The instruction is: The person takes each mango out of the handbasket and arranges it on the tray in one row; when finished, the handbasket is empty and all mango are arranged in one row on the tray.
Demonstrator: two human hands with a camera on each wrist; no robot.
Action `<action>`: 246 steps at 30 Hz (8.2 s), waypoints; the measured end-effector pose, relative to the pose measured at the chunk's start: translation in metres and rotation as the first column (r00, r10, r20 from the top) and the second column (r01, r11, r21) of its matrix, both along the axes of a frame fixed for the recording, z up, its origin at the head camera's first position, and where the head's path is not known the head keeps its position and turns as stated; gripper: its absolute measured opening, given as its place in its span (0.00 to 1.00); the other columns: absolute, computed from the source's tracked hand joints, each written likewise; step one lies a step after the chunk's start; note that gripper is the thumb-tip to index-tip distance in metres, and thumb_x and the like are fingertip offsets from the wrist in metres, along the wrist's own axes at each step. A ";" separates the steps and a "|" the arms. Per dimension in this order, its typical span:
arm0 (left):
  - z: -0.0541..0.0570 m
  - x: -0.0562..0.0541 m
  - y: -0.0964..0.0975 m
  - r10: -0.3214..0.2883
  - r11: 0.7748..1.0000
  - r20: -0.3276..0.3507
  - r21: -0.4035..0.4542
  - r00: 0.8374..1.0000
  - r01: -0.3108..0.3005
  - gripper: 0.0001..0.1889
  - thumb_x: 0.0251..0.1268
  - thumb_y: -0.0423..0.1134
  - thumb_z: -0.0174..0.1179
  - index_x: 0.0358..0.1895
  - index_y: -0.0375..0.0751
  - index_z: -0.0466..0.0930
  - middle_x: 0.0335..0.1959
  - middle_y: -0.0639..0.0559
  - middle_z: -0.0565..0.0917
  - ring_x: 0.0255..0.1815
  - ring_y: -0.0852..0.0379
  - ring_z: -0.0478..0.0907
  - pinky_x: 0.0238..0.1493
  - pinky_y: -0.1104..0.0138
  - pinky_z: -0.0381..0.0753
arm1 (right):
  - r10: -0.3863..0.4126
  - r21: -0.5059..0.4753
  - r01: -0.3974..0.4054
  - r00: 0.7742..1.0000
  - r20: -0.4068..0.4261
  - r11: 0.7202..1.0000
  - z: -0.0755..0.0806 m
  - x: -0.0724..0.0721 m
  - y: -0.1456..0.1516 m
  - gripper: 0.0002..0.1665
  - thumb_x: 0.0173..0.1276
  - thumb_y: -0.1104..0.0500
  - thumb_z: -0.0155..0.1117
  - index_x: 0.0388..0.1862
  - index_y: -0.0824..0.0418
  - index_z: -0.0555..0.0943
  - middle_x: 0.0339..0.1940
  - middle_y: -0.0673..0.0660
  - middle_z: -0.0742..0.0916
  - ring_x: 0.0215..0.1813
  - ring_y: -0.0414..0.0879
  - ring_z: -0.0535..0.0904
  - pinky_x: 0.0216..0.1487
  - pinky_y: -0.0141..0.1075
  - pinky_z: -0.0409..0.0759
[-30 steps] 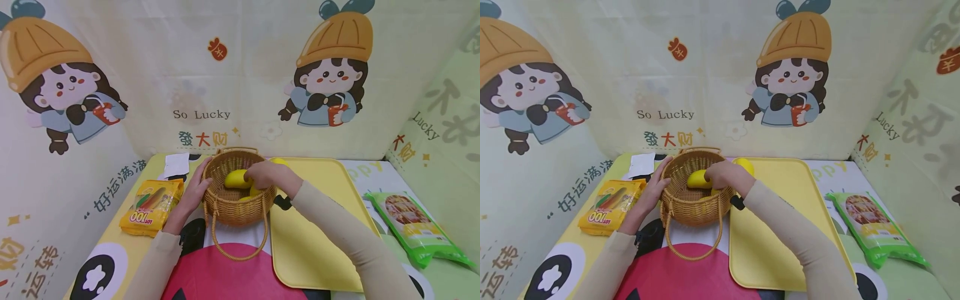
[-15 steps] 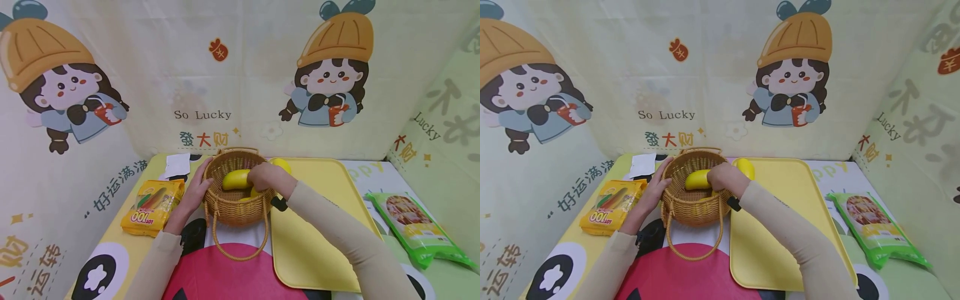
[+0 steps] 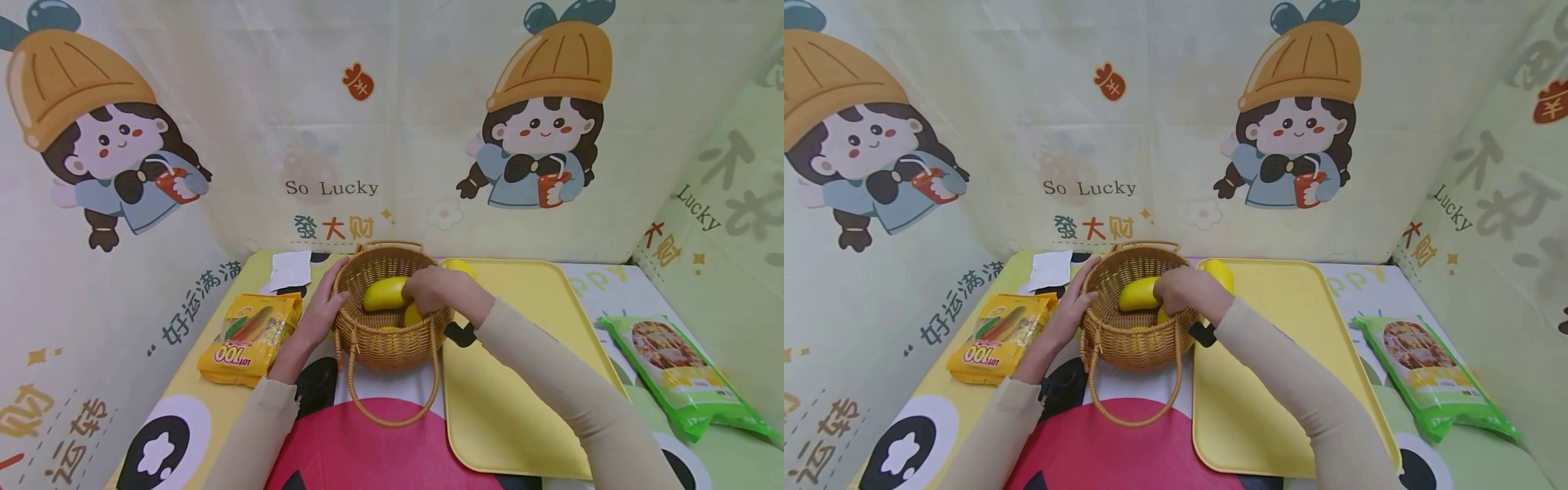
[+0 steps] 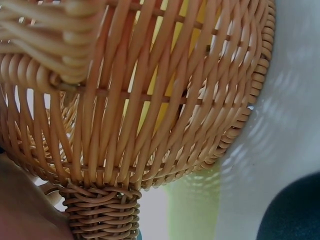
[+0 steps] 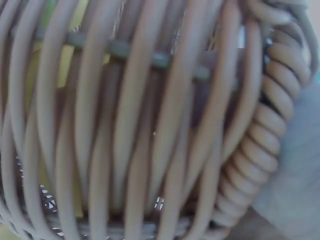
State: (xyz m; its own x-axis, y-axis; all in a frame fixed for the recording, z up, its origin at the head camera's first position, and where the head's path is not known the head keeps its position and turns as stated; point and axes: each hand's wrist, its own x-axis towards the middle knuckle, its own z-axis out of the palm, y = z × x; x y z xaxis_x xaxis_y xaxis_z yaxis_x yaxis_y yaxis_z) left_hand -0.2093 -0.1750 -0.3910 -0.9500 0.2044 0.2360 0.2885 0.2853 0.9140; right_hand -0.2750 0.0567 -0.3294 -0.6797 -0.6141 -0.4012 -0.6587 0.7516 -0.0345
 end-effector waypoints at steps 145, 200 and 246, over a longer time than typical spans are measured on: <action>-0.034 -0.021 -0.009 0.044 0.999 -0.031 -0.013 0.999 -0.045 0.35 0.71 0.41 0.44 0.79 0.63 0.48 0.81 0.53 0.51 0.78 0.40 0.56 0.69 0.37 0.66 | -0.467 -0.866 0.123 0.873 -0.137 0.484 -0.043 -0.005 0.088 0.44 0.64 0.43 0.67 0.77 0.40 0.62 0.78 0.56 0.68 0.78 0.57 0.61 0.71 0.63 0.66; -0.032 -0.019 -0.009 0.034 0.999 0.005 0.010 0.999 -0.034 0.34 0.73 0.40 0.44 0.80 0.63 0.47 0.81 0.52 0.49 0.79 0.38 0.54 0.68 0.38 0.67 | 0.079 -0.251 -0.120 0.983 -0.166 0.960 -0.033 -0.026 -0.007 0.38 0.64 0.54 0.64 0.74 0.48 0.69 0.72 0.57 0.75 0.73 0.54 0.71 0.72 0.50 0.70; -0.006 0.001 0.001 0.030 1.000 0.009 -0.006 1.000 -0.029 0.35 0.71 0.37 0.45 0.80 0.47 0.47 0.80 0.42 0.50 0.78 0.33 0.54 0.68 0.36 0.66 | 0.019 -0.117 -0.031 0.994 -0.106 0.993 -0.033 -0.014 -0.011 0.37 0.64 0.50 0.67 0.73 0.42 0.68 0.54 0.53 0.84 0.52 0.48 0.79 0.60 0.44 0.78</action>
